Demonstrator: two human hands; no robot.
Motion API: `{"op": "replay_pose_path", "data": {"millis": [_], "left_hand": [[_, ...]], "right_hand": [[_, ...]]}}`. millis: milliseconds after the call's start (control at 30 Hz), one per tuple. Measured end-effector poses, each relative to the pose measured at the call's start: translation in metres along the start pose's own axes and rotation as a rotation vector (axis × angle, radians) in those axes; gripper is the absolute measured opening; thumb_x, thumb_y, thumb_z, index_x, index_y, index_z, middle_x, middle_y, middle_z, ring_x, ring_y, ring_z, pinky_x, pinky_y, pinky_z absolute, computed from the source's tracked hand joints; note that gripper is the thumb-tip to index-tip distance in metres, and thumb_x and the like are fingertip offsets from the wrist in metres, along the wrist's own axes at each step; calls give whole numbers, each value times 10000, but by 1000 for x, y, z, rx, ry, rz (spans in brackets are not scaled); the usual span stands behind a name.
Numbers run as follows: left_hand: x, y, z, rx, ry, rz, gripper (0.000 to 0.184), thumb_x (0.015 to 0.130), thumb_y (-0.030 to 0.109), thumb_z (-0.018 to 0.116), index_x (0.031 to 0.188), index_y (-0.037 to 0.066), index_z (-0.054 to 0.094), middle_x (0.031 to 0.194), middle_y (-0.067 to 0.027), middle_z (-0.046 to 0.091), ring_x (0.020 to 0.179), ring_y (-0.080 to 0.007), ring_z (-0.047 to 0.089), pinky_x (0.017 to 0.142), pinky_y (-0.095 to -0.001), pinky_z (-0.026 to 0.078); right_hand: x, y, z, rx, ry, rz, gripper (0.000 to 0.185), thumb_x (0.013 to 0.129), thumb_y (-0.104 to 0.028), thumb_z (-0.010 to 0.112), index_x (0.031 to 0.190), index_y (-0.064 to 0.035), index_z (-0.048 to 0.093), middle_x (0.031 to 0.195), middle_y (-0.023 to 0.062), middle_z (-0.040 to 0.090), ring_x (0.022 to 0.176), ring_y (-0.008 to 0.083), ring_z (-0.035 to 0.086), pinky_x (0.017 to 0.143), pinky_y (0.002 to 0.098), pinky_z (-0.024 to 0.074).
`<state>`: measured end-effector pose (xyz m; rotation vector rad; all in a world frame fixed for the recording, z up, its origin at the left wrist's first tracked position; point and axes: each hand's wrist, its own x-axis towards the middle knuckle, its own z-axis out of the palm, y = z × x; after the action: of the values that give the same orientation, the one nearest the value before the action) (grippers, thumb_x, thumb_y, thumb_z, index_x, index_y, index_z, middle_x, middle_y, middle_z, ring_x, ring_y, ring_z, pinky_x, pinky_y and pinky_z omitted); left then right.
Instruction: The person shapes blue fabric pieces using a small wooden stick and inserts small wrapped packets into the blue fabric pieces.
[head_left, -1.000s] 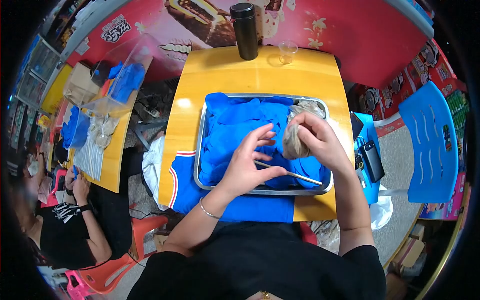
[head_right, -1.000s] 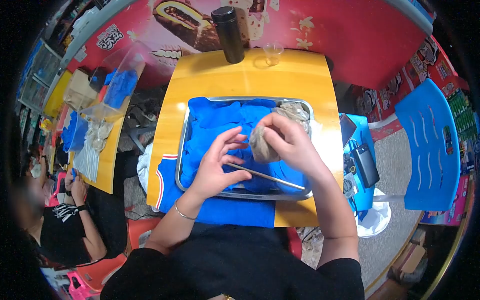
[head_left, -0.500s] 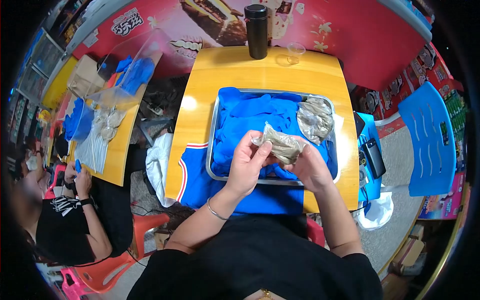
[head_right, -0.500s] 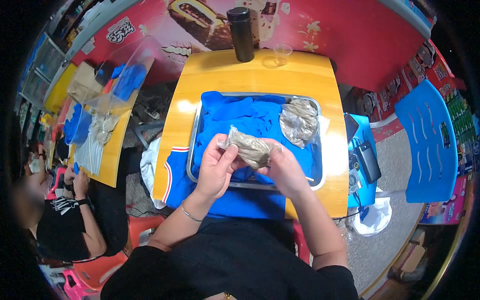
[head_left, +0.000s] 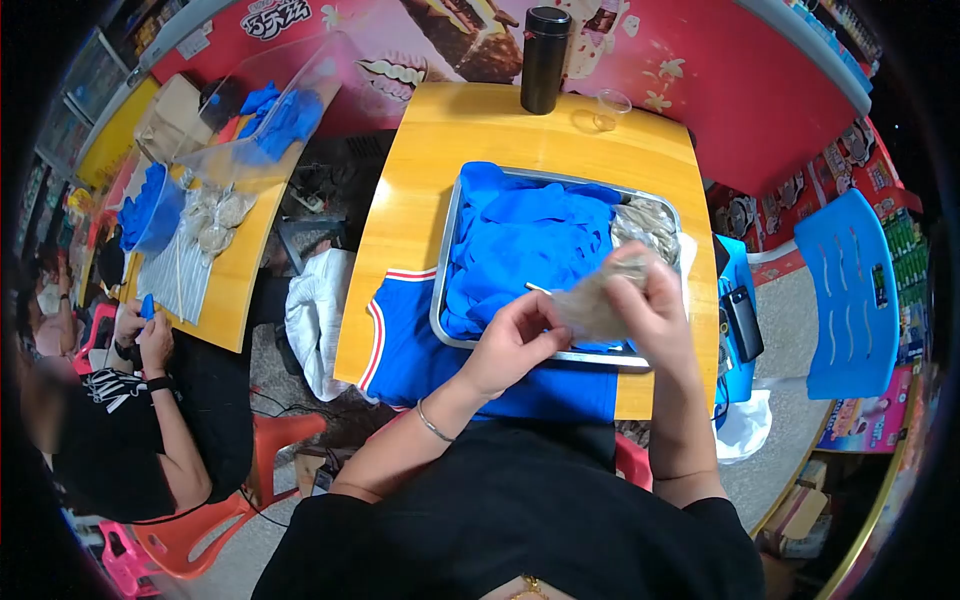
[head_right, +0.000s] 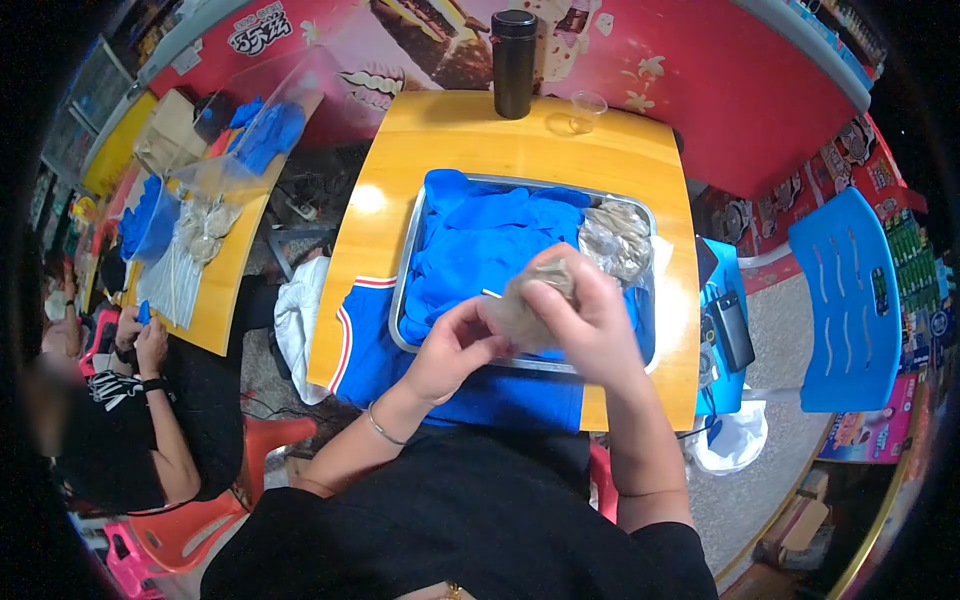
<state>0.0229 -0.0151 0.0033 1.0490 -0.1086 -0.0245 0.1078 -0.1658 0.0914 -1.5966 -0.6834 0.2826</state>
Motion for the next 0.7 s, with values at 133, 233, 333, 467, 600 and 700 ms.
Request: {"op": "replay_pose_path", "data": {"millis": [133,233,333,467,600,700], "left_hand": [[-1,5,1,-111,58,-49,220,960,156,443,1130,24,487,1045,-87,576,995,-149,564,875,-315,464],[0,13,7,-156,155,-12,378,991,317,347,1190,11,445,1146,-128,534,1083,-192,527,935,-350,424],[3,10,1,-129,142,91,526,968,432,358,1253,-9,385,1248,-146,485,1159,-210,480,968,-340,394],[2,15,7,-358,21,134,597,933,477,416,1294,7,346,1306,-140,442,1203,-215,447,1001,-360,366],[0,14,9,-449,-119,209,609,883,408,566,1323,60,329,1281,-93,460,1193,-203,453,1011,-378,374],[-5,16,18,-361,65,44,745,782,449,675,1335,86,331,1286,-68,457,1197,-209,450,1025,-437,361]], "right_hand": [[12,-3,-25,313,-459,-192,172,802,-167,639,802,-23,545,663,39,569,586,130,543,538,275,424],[23,-8,-9,-770,-240,-318,173,763,-172,667,769,-30,569,604,89,556,528,210,576,502,299,429],[11,-38,-3,-348,-337,-271,143,762,-145,666,785,-34,578,616,111,578,543,248,599,508,307,444],[17,-33,5,-503,-227,-177,98,761,-91,671,805,-38,601,650,122,612,580,246,626,528,293,463],[13,-37,15,-504,-115,-207,105,788,-107,656,820,-20,605,685,125,630,601,248,637,541,291,470],[14,-42,13,-457,-88,-43,104,798,-109,650,822,-18,604,676,133,621,601,238,632,547,292,468]]}}
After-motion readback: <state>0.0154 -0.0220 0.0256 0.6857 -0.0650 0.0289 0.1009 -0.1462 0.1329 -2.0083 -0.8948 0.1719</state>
